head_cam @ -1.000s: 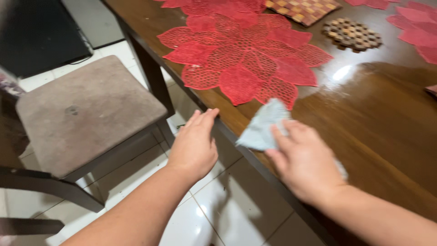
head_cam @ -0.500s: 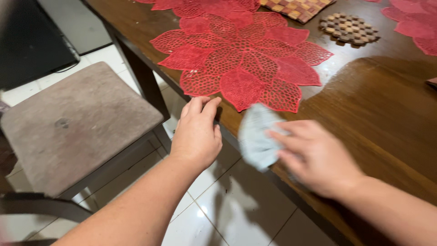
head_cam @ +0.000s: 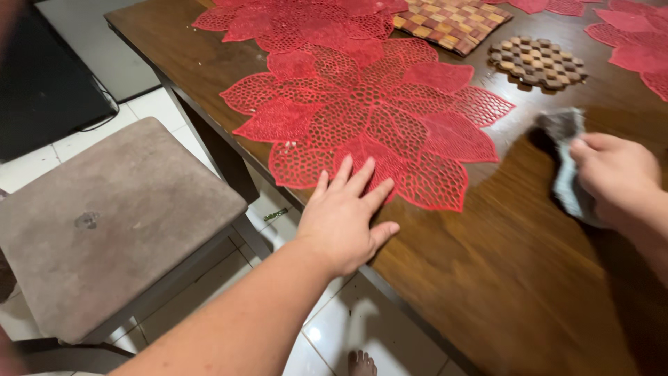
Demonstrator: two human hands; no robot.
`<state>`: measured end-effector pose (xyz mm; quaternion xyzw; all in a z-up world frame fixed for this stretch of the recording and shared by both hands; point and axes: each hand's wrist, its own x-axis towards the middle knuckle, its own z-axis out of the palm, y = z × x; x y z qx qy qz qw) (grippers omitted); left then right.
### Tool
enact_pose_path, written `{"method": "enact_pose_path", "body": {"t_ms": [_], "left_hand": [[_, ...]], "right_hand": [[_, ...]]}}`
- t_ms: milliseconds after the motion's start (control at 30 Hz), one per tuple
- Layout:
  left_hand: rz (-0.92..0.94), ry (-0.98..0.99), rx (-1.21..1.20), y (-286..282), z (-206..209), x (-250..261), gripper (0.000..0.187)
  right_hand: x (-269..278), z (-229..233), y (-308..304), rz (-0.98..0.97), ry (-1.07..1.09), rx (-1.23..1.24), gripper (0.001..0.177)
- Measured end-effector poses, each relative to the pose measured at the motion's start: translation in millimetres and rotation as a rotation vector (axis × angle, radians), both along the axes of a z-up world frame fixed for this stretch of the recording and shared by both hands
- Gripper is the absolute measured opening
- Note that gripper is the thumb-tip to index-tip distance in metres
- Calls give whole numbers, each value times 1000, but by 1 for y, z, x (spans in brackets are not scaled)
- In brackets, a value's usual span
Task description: The person wipes a wooden dining table with a light blue cloth, removing scattered crumbs. They lift and wipe under woven placemats and red decorative mats, then wipe the mats themselves before placing them back on the table.
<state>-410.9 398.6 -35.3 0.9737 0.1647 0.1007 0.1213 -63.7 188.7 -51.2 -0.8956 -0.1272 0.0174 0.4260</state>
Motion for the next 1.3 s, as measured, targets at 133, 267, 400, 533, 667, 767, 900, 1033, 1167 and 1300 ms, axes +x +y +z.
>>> {"method": "enact_pose_path", "body": {"t_ms": [133,267,400,533,667,767,900,1033,1167,1300], "left_hand": [[-7,-40,-13,5,-6,-6,71],[-31,-116,30,7,-9,-9,69],[-23,-161,37,7,-17,-10,66],[-27,-216,54,9,-23,-11,65],[-19,-210,30,9,-25,-11,65],[-16,-214,25,9,-22,-12,65],[-33,-120,-36,10,-19,-14,65],[-58,-176,-51,14,-22,-17,64],[-83,-283,8,18,-28,-19,63],[-92,-300,-17,18,-31,-21,64]], "right_hand": [[-45,8,78,381,-154,-167,26],[-127,0,121,949,-639,-109,24],[-114,3,120,1074,-856,-158,40],[-29,16,115,756,-518,-397,42],[-13,19,157,512,-625,-520,41],[-65,20,207,676,-493,-539,33],[-151,8,245,1236,-611,-211,37],[-146,19,252,1628,-630,-136,46],[-81,29,228,1213,-612,-289,42],[-61,31,225,819,-670,-361,38]]}}
